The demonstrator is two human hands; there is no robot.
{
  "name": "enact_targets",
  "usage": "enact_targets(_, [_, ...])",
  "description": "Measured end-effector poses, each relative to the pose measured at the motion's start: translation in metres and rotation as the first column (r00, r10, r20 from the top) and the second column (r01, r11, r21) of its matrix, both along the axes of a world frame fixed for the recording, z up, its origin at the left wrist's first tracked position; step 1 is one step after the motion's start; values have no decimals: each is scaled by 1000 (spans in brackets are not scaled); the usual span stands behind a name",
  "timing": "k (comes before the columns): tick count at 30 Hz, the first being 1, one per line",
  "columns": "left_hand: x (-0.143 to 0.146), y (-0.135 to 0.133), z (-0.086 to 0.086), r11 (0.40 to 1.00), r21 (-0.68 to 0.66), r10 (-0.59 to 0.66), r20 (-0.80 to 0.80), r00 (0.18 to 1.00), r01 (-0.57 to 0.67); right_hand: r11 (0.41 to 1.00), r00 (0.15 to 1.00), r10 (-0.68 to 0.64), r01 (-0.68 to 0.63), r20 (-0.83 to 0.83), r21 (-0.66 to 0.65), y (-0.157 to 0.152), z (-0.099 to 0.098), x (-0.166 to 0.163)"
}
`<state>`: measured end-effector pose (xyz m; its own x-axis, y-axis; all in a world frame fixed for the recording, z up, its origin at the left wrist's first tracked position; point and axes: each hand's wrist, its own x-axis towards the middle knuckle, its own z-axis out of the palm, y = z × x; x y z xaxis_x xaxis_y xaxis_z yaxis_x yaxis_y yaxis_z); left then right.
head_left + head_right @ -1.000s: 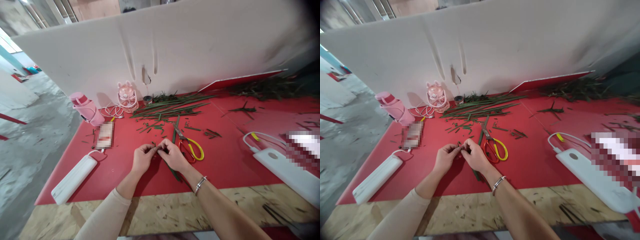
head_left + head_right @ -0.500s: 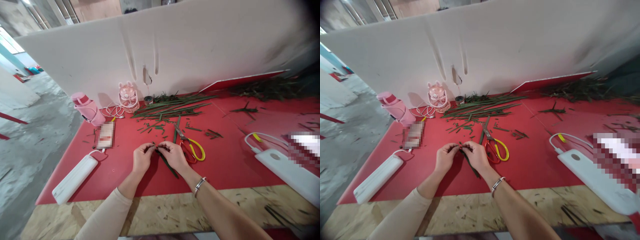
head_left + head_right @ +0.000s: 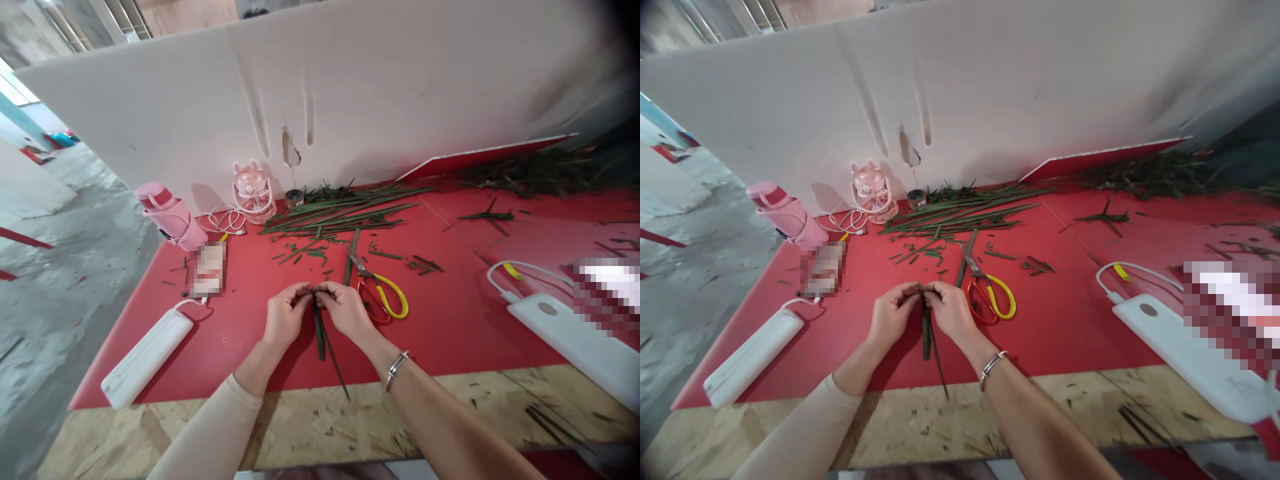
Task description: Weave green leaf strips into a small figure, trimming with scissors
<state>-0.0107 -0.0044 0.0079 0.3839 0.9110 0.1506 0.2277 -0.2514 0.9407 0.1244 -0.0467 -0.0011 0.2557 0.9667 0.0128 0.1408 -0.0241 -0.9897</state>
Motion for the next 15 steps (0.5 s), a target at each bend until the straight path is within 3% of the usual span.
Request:
enact_targets(3, [0, 2, -4, 995, -94, 26, -11, 1000, -27, 999, 995, 38, -40, 90, 20, -2, 5, 0])
enact_targets(7, [-1, 3, -1, 994, -106, 17, -70, 997, -24, 994, 959, 52, -75, 279, 74, -4, 12, 1])
enact_targets(11, [0, 1, 5, 999, -35, -16, -161, 987, 11, 996, 975, 30, -49, 219, 78, -2, 9, 1])
enact_targets(15, [2, -3, 8, 998, 56, 49, -218, 975, -38, 998, 988, -28, 19, 155, 55, -1, 7, -1])
